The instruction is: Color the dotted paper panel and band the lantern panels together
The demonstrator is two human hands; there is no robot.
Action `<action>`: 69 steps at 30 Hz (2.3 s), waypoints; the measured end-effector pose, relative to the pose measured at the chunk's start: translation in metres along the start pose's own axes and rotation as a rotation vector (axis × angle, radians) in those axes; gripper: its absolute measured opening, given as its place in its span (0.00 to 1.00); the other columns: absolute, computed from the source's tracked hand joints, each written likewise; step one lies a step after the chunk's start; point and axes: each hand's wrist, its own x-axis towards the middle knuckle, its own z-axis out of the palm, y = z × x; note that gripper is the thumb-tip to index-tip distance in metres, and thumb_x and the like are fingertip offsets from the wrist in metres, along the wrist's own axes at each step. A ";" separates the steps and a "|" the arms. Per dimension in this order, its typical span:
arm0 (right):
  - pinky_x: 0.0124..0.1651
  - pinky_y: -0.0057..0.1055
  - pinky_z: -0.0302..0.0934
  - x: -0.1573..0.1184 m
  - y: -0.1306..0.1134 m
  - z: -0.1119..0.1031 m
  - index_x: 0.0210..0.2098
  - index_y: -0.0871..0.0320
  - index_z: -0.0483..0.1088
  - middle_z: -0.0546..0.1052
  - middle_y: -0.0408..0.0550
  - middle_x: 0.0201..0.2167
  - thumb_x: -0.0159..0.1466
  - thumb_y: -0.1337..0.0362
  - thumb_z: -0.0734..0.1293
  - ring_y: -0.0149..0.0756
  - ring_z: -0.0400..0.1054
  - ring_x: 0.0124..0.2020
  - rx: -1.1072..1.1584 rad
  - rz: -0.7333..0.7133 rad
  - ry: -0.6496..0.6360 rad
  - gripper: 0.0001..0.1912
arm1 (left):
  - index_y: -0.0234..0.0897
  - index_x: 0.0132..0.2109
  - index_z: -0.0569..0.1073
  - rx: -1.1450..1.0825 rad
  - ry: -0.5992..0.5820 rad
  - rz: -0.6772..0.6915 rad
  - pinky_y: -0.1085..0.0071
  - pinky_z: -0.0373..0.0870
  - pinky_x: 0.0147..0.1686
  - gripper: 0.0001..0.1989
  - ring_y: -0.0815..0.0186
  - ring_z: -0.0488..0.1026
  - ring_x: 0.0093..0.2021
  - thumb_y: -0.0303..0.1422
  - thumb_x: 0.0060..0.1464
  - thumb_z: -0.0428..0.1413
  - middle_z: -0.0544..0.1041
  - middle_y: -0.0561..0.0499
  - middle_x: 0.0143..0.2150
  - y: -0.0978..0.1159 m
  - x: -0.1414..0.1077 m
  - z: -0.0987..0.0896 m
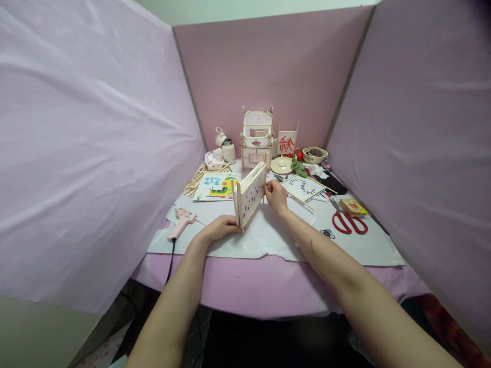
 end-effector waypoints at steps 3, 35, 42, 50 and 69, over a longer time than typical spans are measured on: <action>0.32 0.30 0.51 0.001 -0.001 0.002 0.23 0.55 0.59 0.64 0.41 0.21 0.59 0.63 0.60 0.35 0.58 0.27 -0.002 0.001 -0.007 0.09 | 0.36 0.37 0.80 -0.006 -0.005 -0.005 0.67 0.67 0.45 0.11 0.61 0.73 0.39 0.35 0.47 0.59 0.80 0.50 0.37 -0.001 0.000 0.000; 0.33 0.31 0.51 -0.004 0.001 0.004 0.23 0.54 0.57 0.62 0.41 0.22 0.60 0.63 0.60 0.35 0.57 0.28 0.012 0.008 0.041 0.10 | 0.37 0.37 0.80 0.029 -0.031 -0.015 0.67 0.66 0.45 0.10 0.60 0.73 0.40 0.35 0.47 0.60 0.80 0.50 0.37 0.003 0.000 0.000; 0.33 0.30 0.51 -0.004 0.002 0.002 0.24 0.54 0.59 0.62 0.40 0.22 0.60 0.62 0.60 0.35 0.57 0.27 0.034 0.006 0.047 0.09 | 0.37 0.36 0.80 0.026 -0.001 -0.035 0.67 0.66 0.45 0.09 0.60 0.73 0.39 0.34 0.46 0.60 0.80 0.50 0.36 0.005 -0.002 0.002; 0.30 0.29 0.54 -0.010 0.008 -0.035 0.26 0.55 0.62 0.66 0.40 0.22 0.61 0.59 0.62 0.32 0.58 0.24 0.068 0.071 0.119 0.09 | 0.35 0.39 0.80 0.002 0.094 -0.046 0.66 0.66 0.46 0.12 0.59 0.73 0.41 0.35 0.48 0.58 0.80 0.49 0.39 0.002 0.000 0.004; 0.31 0.28 0.52 -0.004 0.008 -0.020 0.25 0.56 0.61 0.63 0.39 0.21 0.60 0.60 0.61 0.32 0.57 0.25 0.004 0.068 0.086 0.10 | 0.34 0.40 0.80 0.025 0.106 -0.042 0.66 0.66 0.46 0.14 0.58 0.74 0.43 0.36 0.46 0.58 0.80 0.49 0.40 0.005 0.001 0.008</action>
